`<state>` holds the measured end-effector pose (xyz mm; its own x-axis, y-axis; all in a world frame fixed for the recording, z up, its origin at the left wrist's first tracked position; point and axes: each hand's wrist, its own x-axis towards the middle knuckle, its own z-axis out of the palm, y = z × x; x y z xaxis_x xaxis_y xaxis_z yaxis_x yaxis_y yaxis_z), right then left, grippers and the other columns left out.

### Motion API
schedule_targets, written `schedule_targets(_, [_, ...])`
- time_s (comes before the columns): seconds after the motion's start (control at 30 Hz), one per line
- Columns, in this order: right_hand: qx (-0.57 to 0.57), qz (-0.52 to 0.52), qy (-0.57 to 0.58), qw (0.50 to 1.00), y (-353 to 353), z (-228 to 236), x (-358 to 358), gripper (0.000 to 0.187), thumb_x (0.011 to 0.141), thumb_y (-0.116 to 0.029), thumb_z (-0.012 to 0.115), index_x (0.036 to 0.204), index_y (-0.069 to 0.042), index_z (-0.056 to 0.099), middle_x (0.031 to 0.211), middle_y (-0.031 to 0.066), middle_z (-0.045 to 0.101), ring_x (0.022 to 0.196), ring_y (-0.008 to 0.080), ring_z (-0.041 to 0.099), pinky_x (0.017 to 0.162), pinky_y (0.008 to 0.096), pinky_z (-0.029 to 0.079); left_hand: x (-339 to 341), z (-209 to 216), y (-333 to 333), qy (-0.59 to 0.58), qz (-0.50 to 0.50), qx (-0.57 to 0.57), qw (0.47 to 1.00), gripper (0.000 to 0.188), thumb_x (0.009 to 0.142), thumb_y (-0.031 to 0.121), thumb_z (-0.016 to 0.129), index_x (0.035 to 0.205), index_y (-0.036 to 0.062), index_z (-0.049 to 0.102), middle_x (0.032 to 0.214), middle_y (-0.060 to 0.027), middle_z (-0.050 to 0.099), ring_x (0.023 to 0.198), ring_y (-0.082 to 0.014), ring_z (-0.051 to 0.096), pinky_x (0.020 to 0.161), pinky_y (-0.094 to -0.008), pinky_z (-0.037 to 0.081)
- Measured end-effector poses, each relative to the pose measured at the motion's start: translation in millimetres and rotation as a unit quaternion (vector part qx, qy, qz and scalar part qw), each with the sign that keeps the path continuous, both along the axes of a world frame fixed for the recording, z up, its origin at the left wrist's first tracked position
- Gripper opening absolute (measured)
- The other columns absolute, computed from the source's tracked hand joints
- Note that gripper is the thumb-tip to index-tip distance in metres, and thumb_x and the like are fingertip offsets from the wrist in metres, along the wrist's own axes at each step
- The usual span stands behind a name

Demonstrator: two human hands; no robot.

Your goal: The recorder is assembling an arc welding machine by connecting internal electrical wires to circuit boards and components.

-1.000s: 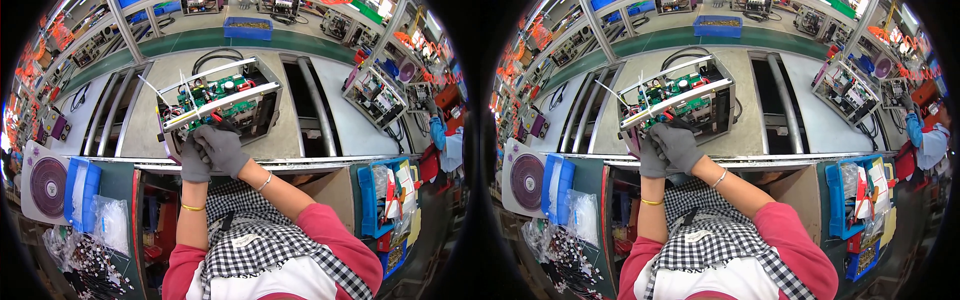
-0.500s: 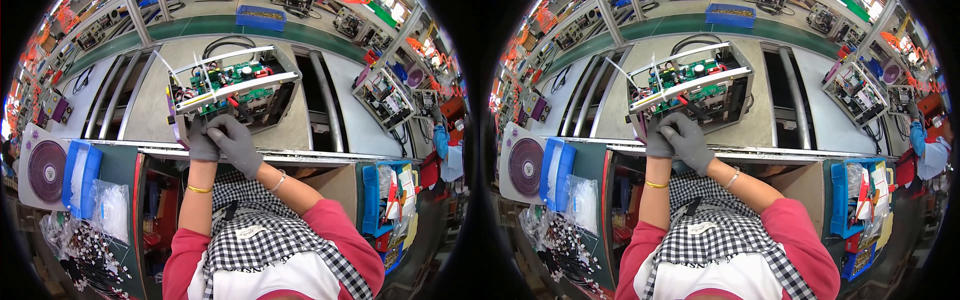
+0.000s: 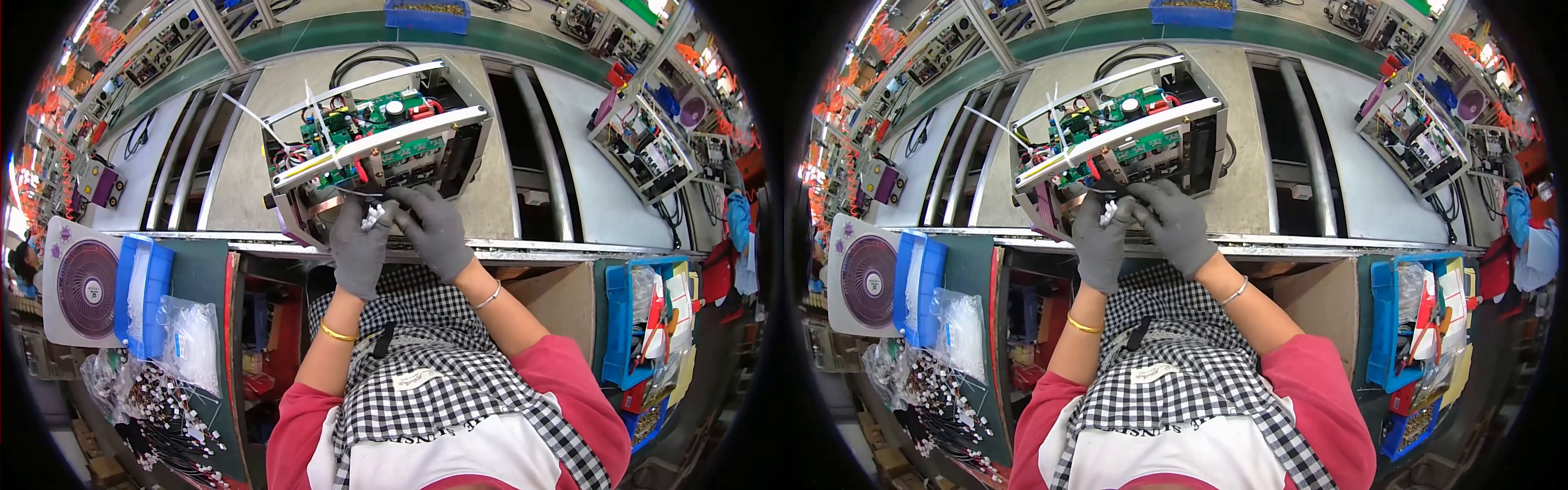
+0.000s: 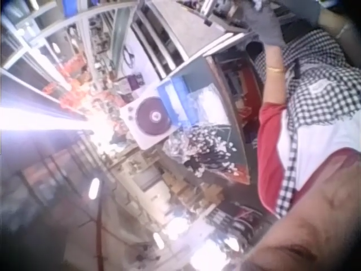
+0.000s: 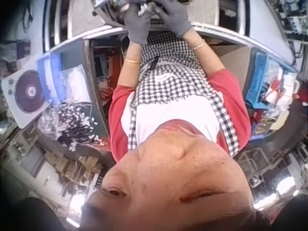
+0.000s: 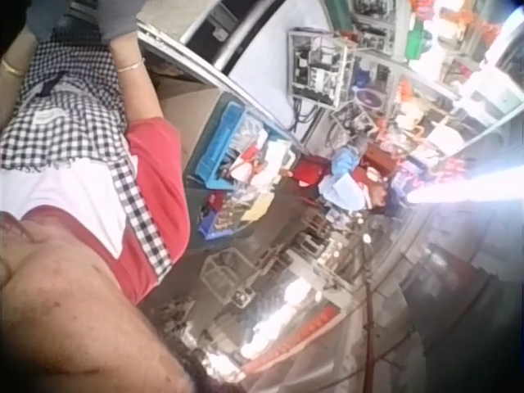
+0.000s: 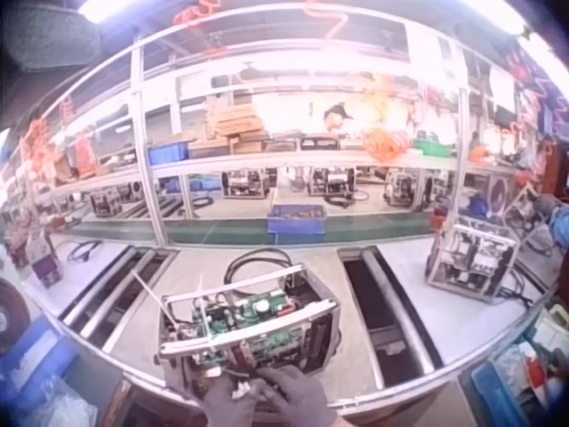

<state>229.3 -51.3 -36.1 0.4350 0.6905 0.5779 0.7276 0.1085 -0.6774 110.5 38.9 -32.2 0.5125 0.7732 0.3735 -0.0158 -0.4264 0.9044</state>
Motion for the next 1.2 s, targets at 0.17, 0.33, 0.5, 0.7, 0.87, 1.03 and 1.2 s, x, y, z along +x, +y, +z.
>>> schedule_targets(0.17, [0.016, 0.013, 0.033, 0.999, 9.8, -17.2, -3.1, 0.027, 0.087, -0.015, 0.068, 0.114, -0.010, 0.067, 0.099, 0.0132, 0.065, 0.087, 0.0333, 0.066, 0.071, 0.0391, 0.054, -0.3, 2.8, 9.5, 0.061, 0.053, 0.082, 0.993, 0.032, 0.090, 0.028, 0.072, 0.107, 0.0018, 0.065, 0.087, -0.0143, 0.068, 0.075, -0.0254, 0.065, 0.069, -0.0349, 0.050])
schedule_targets(0.33, [0.033, -0.019, 0.057, 0.998, 8.0, -34.1, 11.3, 0.025, 0.087, -0.019, 0.069, 0.111, -0.010, 0.067, 0.096, 0.0131, 0.065, 0.087, 0.0323, 0.066, 0.072, 0.0396, 0.053, -3.0, 2.6, 21.0, 0.069, 0.039, 0.121, 0.990, 0.029, 0.089, 0.027, 0.073, 0.101, 0.0019, 0.067, 0.081, -0.0152, 0.067, 0.071, -0.0265, 0.064, 0.066, -0.0363, 0.049])
schedule_targets(0.5, [0.013, -0.009, 0.055, 0.998, 10.2, -39.4, 8.9, 0.023, 0.087, -0.020, 0.070, 0.107, -0.010, 0.067, 0.094, 0.0129, 0.065, 0.086, 0.0323, 0.065, 0.071, 0.0397, 0.052, -13.3, -10.1, 37.0, 0.106, 0.017, 0.070, 0.992, 0.025, 0.085, 0.026, 0.076, 0.092, 0.0027, 0.070, 0.079, -0.0147, 0.066, 0.068, -0.0287, 0.062, 0.063, -0.0365, 0.048])
schedule_targets(0.7, [0.020, -0.001, 0.050, 0.999, 17.8, -52.5, 7.3, 0.018, 0.085, -0.018, 0.071, 0.099, -0.007, 0.066, 0.093, 0.0125, 0.064, 0.085, 0.0325, 0.064, 0.070, 0.0397, 0.052, -7.1, -5.6, 35.5, 0.154, 0.042, 0.207, 0.965, 0.026, 0.083, 0.028, 0.077, 0.094, 0.0050, 0.070, 0.083, -0.0156, 0.067, 0.075, -0.0347, 0.066, 0.064, -0.0411, 0.050])
schedule_targets(0.87, [0.017, 0.012, 0.088, 0.996, 16.6, -51.0, 5.3, 0.021, 0.084, -0.015, 0.073, 0.101, -0.005, 0.066, 0.092, 0.0131, 0.065, 0.087, 0.0318, 0.064, 0.073, 0.0384, 0.052, -4.0, -19.8, 31.6, 0.172, 0.092, 0.295, 0.935, 0.030, 0.081, 0.027, 0.076, 0.103, 0.0083, 0.068, 0.087, -0.0135, 0.069, 0.077, -0.0361, 0.067, 0.066, -0.0444, 0.052])
schedule_targets(1.03, [0.053, 0.098, 0.118, 0.987, 1.1, -3.8, 0.7, 0.036, 0.084, -0.018, 0.074, 0.114, -0.001, 0.064, 0.107, 0.0154, 0.064, 0.094, 0.0298, 0.065, 0.079, 0.0348, 0.054, -9.9, -36.4, 33.1, 0.199, 0.106, 0.337, 0.914, 0.033, 0.078, 0.016, 0.073, 0.108, 0.0047, 0.063, 0.092, -0.0172, 0.068, 0.082, -0.0386, 0.066, 0.069, -0.0454, 0.052])
schedule_targets(1.2, [0.043, 0.078, 0.008, 0.996, 0.3, 6.4, -2.2, 0.043, 0.077, -0.020, 0.079, 0.116, -0.008, 0.065, 0.107, 0.0129, 0.062, 0.094, 0.0303, 0.064, 0.077, 0.0368, 0.053, -15.7, -39.1, 31.5, 0.288, 0.104, 0.323, 0.896, 0.044, 0.076, 0.026, 0.073, 0.114, 0.0079, 0.060, 0.102, -0.0179, 0.062, 0.090, -0.0376, 0.063, 0.072, -0.0464, 0.050])
